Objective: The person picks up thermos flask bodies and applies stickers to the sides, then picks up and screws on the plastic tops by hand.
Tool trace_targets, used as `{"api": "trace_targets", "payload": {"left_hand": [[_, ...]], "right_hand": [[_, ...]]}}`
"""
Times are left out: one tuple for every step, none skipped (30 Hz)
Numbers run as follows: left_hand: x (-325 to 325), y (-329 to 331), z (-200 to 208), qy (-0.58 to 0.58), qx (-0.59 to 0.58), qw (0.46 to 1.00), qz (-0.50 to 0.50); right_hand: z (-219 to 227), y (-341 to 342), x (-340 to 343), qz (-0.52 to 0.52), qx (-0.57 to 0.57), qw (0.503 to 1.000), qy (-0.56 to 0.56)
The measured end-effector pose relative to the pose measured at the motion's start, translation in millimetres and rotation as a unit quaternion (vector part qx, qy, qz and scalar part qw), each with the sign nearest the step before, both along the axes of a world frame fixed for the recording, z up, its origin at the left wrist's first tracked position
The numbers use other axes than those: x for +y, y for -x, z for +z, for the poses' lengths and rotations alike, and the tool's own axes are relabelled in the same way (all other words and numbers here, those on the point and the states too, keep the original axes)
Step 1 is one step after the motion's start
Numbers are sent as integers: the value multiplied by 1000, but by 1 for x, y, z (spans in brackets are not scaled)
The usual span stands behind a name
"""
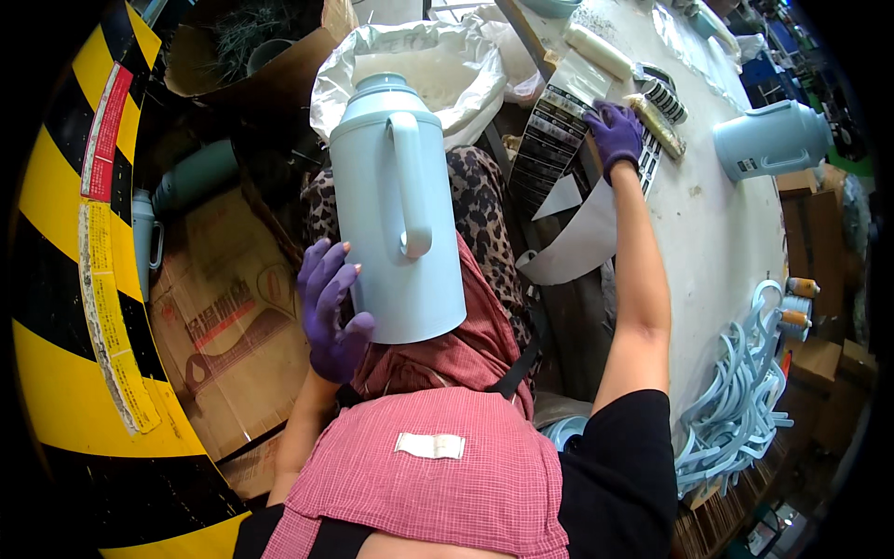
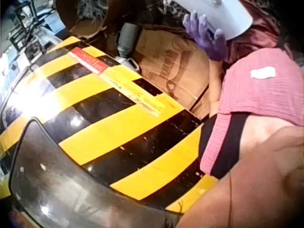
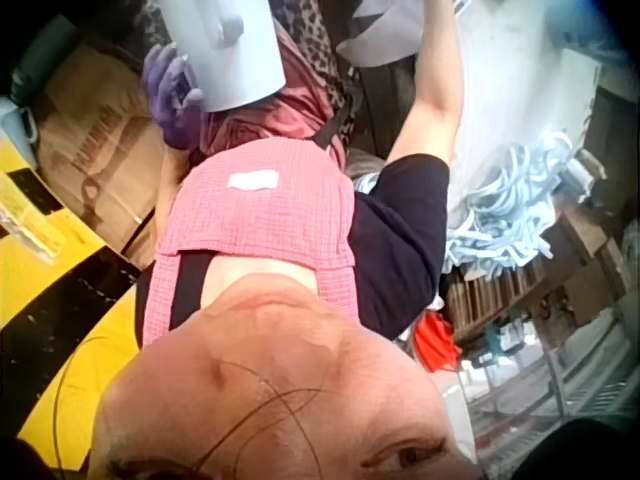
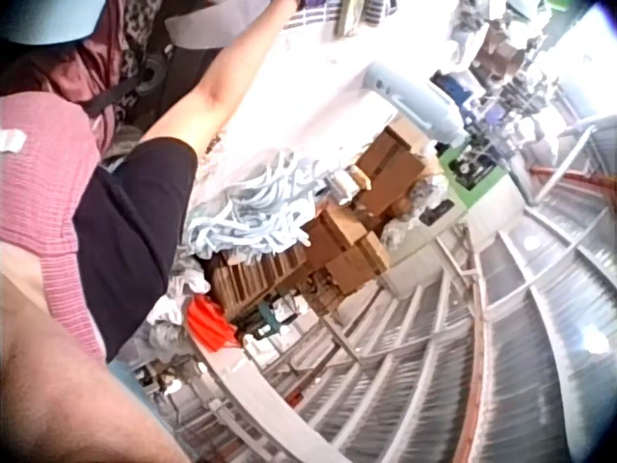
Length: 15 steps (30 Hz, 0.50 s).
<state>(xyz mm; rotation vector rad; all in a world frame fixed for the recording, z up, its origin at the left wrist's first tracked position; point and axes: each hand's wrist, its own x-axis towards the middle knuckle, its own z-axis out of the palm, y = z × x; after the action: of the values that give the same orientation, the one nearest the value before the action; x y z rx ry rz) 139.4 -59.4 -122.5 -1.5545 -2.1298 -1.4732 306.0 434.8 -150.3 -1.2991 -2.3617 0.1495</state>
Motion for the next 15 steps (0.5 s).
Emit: {"api": "trace_targets", "payload": {"left_hand": [[-7, 3, -4, -10, -1, 1000, 5], [-14, 4, -4, -13, 1, 1000, 6], [-23, 4, -4, -3, -5, 1000, 18], [-29, 3, -6, 6, -11, 999, 29], [-32, 3, -10, 0, -26, 999, 40], [-34, 1, -9, 2, -28, 999, 42], [-34, -1, -7, 15, -65, 997, 50], [-34, -4, -7, 28, -102, 993, 58], [-29, -6, -8, 4, -129, 990, 58], [-27, -5, -8, 9, -132, 990, 59], [-25, -3, -9, 13, -92, 995, 42], [-27, -1, -9, 22, -52, 998, 29], [-27, 2, -7, 27, 5, 1000, 13], [-27, 3, -8, 31, 46, 998, -16], [-27, 1, -2, 46, 65, 996, -36]], "right_hand": [[-2, 1, 2, 2, 2, 1000, -3], [-5, 0, 4, -8, 23, 1000, 2], [-6, 0, 3, -16, 41, 999, 9], [-7, 0, 2, -14, 41, 999, 8], [-10, -1, 1, -28, 78, 996, 14], [-10, 0, -4, -40, 114, 992, 21], [-9, 1, -8, -37, 148, 988, 12], [-6, -1, -11, -20, 156, 987, 14], [-7, -3, -15, 11, 139, 990, -35], [-7, -7, -20, 43, 121, 988, -83], [-8, -13, -26, 81, 126, 985, -80], [-1, -14, -48, 132, 154, 975, -90], [7, -18, -77, 156, 266, 949, 67], [21, -23, -110, 172, 367, 887, 223], [44, -20, -151, 188, 387, 839, 333]]}}
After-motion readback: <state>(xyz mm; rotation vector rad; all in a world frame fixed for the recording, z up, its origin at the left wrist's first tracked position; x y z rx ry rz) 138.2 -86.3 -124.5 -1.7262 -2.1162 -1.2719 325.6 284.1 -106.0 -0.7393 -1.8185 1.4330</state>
